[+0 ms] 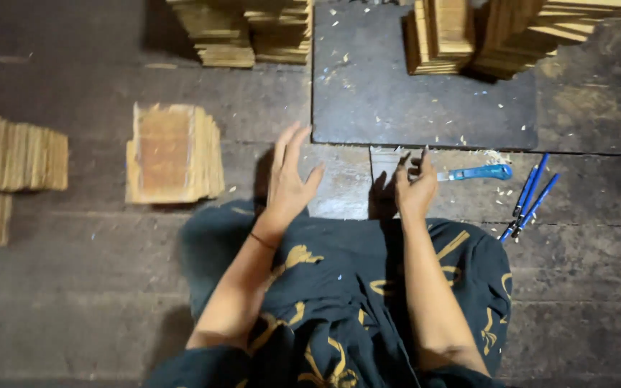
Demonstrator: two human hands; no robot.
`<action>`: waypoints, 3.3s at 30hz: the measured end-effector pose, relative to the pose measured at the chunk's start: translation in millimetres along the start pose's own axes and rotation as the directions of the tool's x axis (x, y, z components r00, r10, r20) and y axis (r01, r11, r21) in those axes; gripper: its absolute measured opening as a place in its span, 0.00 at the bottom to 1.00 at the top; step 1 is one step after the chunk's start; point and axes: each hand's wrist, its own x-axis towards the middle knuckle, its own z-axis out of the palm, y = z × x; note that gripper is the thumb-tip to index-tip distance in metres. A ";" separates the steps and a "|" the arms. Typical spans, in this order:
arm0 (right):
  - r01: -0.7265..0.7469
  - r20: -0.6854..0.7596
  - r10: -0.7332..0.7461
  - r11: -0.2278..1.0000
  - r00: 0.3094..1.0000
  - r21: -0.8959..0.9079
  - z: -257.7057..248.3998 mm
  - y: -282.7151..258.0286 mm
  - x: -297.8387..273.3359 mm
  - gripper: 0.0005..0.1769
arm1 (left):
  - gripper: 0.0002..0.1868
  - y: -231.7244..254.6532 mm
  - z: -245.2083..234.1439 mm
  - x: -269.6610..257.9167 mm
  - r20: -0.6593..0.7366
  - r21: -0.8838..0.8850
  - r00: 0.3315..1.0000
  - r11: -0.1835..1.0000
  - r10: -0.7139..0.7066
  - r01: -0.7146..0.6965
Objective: Marking and scoring small wooden slats using a marking tool and a utility knife while sitting on the floor.
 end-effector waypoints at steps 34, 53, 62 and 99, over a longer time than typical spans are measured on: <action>-0.677 0.635 0.296 0.058 0.714 0.734 -22.9 -50.9 103.4 0.32 | 0.24 -120.9 61.6 -0.7 -0.025 -0.340 0.812 0.769 -0.583 0.542; 0.162 0.267 -0.181 0.983 0.947 0.091 37.5 -75.6 -129.6 0.65 | 0.20 -124.9 69.0 -8.1 0.236 -0.133 0.824 0.823 -0.516 0.553; 0.212 0.203 -0.214 0.977 0.956 0.031 58.0 -47.1 -127.6 0.57 | 0.23 -124.3 69.2 -5.6 0.184 -0.119 0.839 0.836 -0.511 0.536; 0.090 0.173 -0.088 0.996 0.981 -0.004 48.5 -73.7 -103.4 0.52 | 0.12 -115.5 61.8 -8.6 0.178 0.163 0.826 0.844 -0.534 0.511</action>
